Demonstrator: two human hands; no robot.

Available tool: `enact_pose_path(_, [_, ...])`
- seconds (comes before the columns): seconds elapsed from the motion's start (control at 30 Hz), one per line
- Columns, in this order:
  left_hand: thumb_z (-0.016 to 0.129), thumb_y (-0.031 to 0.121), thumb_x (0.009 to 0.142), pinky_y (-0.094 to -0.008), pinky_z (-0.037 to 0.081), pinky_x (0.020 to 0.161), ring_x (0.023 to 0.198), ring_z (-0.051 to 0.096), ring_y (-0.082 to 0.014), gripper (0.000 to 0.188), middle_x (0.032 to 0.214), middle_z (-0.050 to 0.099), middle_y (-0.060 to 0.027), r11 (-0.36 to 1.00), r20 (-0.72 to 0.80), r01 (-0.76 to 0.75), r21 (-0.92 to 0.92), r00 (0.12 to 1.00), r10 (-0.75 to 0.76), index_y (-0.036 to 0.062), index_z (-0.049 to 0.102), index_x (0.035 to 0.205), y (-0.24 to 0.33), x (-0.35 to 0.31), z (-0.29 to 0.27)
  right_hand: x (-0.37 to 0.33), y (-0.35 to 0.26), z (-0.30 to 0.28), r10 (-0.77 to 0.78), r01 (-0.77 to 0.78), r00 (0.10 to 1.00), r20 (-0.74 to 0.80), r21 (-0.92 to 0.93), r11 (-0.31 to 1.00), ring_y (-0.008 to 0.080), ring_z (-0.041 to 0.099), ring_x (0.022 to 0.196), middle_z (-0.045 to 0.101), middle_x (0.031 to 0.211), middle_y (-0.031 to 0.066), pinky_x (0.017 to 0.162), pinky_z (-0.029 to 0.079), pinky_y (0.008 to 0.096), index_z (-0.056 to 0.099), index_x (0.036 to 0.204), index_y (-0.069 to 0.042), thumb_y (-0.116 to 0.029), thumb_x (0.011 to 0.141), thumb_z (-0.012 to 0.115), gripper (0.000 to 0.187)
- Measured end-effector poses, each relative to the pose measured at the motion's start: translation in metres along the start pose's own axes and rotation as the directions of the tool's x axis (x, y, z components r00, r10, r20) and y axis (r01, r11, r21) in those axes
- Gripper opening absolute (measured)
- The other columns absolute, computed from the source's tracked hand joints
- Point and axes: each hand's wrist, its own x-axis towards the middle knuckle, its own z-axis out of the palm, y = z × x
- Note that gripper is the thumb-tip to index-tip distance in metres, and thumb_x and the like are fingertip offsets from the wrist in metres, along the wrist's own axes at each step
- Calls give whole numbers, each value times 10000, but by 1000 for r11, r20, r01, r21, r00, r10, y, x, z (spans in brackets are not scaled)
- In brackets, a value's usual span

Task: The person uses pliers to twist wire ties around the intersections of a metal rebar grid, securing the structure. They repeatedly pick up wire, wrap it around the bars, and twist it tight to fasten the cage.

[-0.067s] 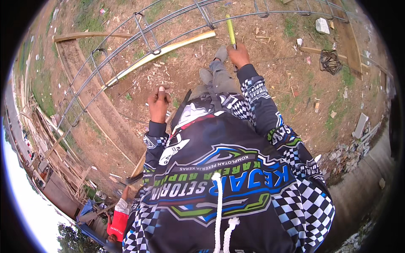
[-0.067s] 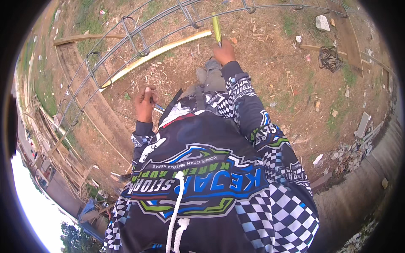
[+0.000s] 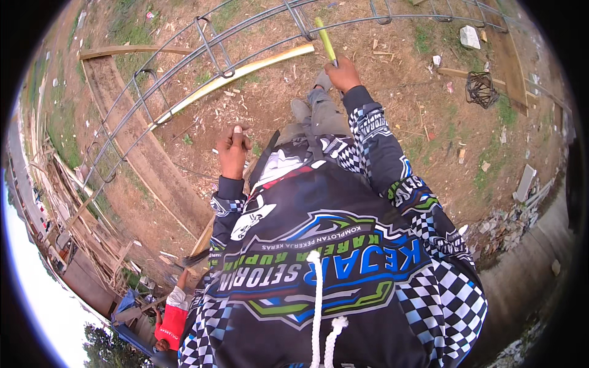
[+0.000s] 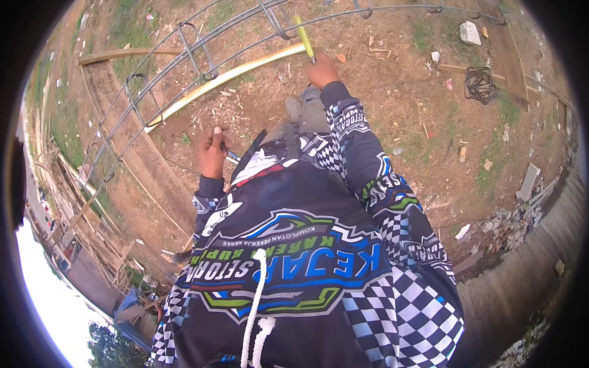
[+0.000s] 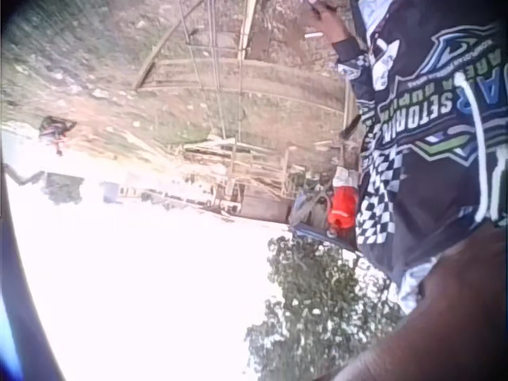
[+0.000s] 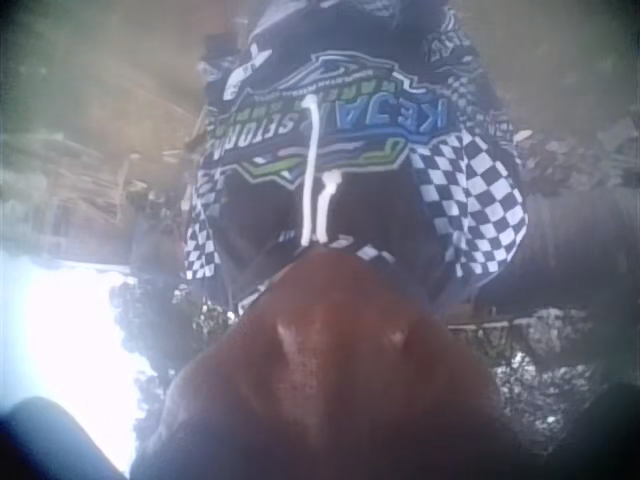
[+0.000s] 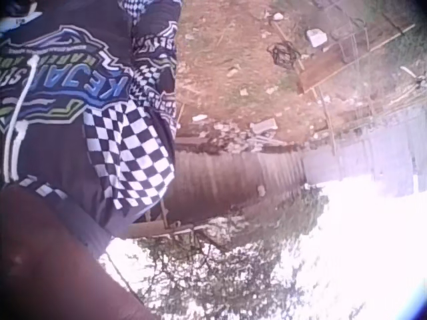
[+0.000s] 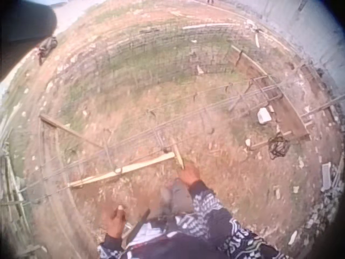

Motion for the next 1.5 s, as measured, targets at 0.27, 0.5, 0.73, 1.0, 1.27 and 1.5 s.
enact_pose_path(0.27, [465, 209, 1013, -227, 327, 509, 541, 417, -55, 262, 612, 500, 12, 996, -57, -37, 80, 998, 42, 17, 642, 1042, -16, -9, 4, 6, 6, -38, 254, -283, 944, 213, 118, 952, 261, 631, 624, 637, 794, 176, 553, 498, 372, 607, 1106, 29, -187, 778, 585, 393])
enact_pose_path(0.5, [467, 214, 1016, -233, 337, 506, 545, 421, -58, 266, 621, 487, 16, 985, -115, -142, 100, 981, 154, 5, 632, 1020, -4, 11, 17, 44, 78, -105, 279, -306, 948, 152, 198, 931, 178, 551, 504, 608, 705, 121, 465, 453, 331, 597, 1112, 13, -180, 777, 612, 387])
enact_pose_path(0.73, [537, 352, 983, -242, 266, 462, 490, 354, -64, 464, 540, 410, 35, 968, -141, -243, 53, 958, 249, 113, 426, 601, 12, 61, 117, -34, 123, -155, 278, -367, 854, 439, 129, 921, 170, 583, 527, 614, 721, 92, 425, 464, 327, 573, 1125, 14, -180, 785, 611, 393])
enact_pose_path(1.0, [469, 448, 996, -246, 314, 448, 479, 431, -89, 519, 531, 463, -10, 953, 57, -252, -165, 963, 265, 82, 489, 629, 65, 81, 336, -118, 302, -252, 653, -685, 710, 263, 475, 553, 249, 628, 602, 626, 918, 172, 435, 504, 361, 440, 1201, 38, -77, 852, 483, 370])
enact_pose_path(1.27, [575, 342, 940, -353, 436, 583, 577, 558, -218, 397, 589, 548, -112, 776, 144, -516, 363, 854, 500, 6, 596, 729, 119, 86, 481, -96, 322, -358, 651, -583, 757, 51, 504, 637, 163, 572, 544, 593, 774, 79, 394, 436, 290, 499, 1139, -35, -123, 864, 496, 289])
enact_pose_path(1.5, [660, 372, 848, -406, 511, 708, 758, 673, -350, 353, 792, 700, -159, 572, 201, -559, 600, 798, 569, 26, 722, 875, 180, 161, 544, 17, 282, -411, 291, -296, 955, 59, 247, 923, 176, 580, 564, 611, 730, 86, 502, 451, 324, 510, 1227, -48, -195, 864, 543, 394])
